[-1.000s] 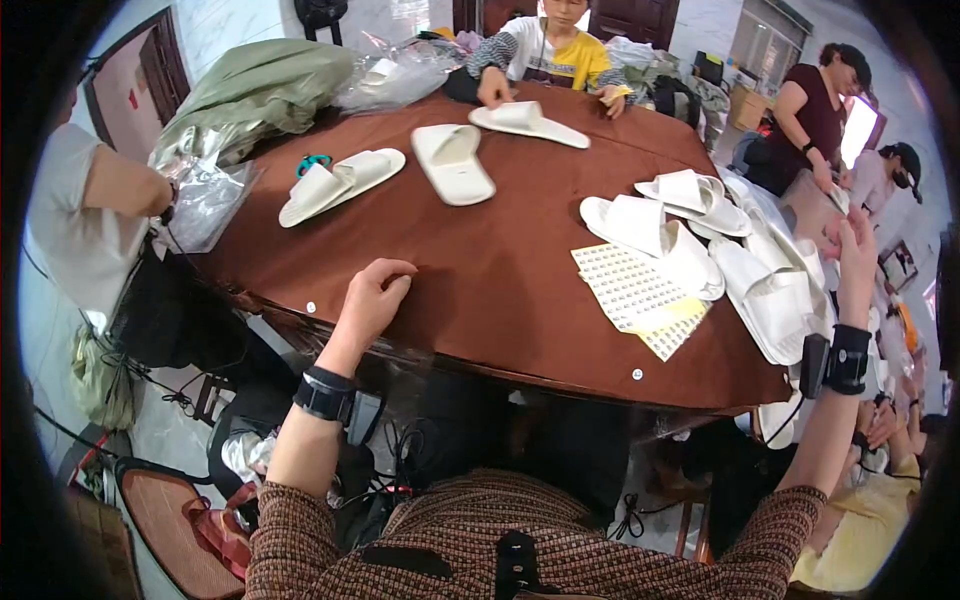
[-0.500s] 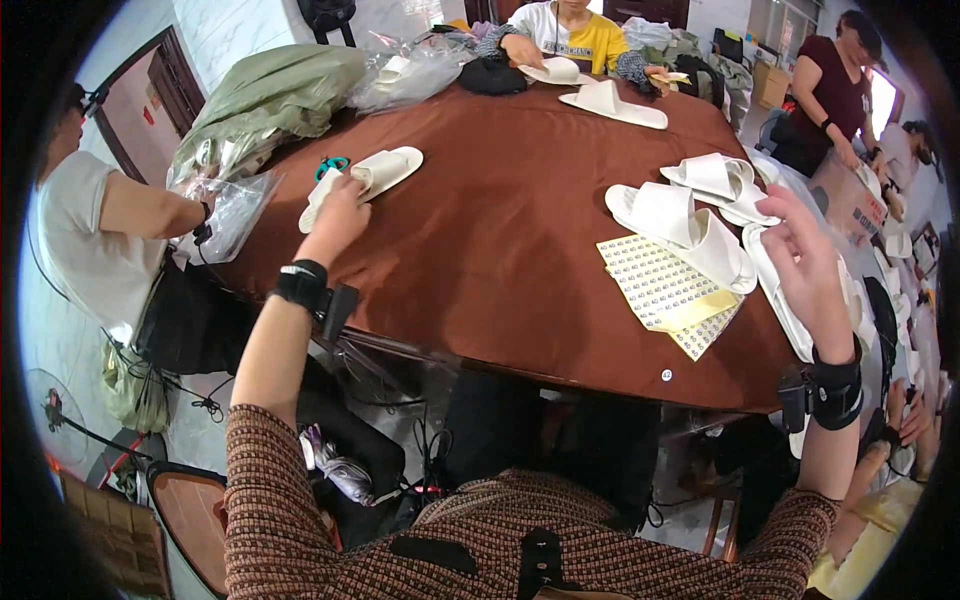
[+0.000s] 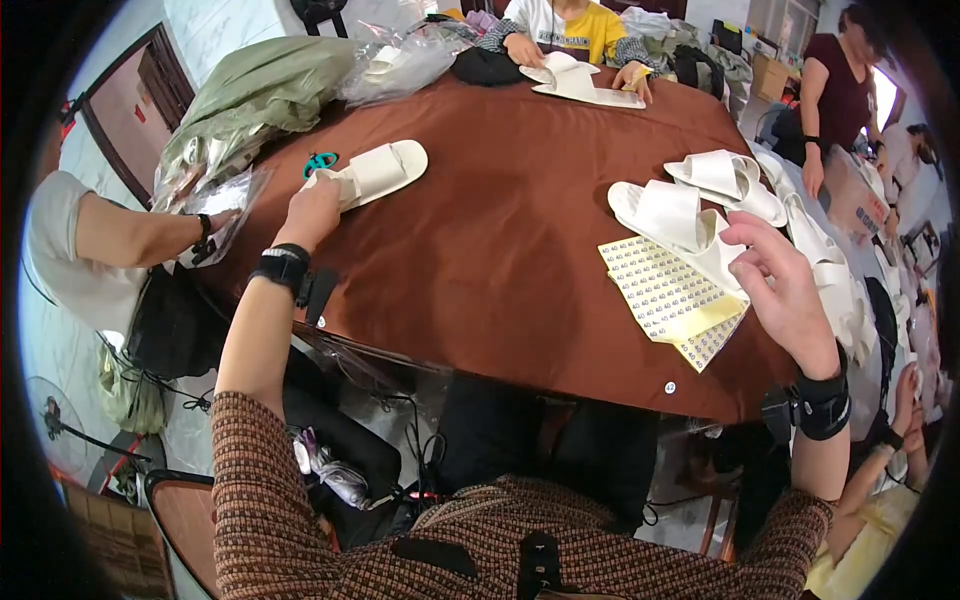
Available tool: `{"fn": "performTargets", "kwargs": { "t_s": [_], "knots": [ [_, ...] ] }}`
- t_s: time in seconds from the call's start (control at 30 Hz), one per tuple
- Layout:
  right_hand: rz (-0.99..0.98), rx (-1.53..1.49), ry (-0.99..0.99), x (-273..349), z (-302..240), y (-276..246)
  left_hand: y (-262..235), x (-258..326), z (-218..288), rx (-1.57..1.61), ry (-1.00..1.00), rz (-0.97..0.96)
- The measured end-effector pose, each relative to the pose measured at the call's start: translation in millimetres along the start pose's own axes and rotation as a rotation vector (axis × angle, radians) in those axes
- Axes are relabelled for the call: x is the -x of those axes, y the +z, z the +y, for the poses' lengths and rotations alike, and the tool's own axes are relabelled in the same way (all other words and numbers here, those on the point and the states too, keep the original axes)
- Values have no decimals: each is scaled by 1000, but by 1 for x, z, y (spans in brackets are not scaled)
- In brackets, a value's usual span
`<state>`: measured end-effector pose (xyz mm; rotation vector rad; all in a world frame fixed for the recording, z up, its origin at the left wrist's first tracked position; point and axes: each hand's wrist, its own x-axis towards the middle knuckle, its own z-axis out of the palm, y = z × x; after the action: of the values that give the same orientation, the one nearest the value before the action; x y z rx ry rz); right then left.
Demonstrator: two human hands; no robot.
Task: Applying size labels to white slippers and organizing them at a manufacturing workshop table.
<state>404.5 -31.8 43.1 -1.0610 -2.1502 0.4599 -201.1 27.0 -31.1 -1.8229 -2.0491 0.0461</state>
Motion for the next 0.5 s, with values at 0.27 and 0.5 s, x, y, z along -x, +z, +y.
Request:
{"fn": "performTargets", "kwargs": {
  "t_s": [0.27,0.5],
  "knots": [
    [-68,-70,-31,-1,-8,16,-77,77,64,145,233,271],
    [-191,-167,-61,8,-26,42,-140,148,133,181,578,257]
  ]
}}
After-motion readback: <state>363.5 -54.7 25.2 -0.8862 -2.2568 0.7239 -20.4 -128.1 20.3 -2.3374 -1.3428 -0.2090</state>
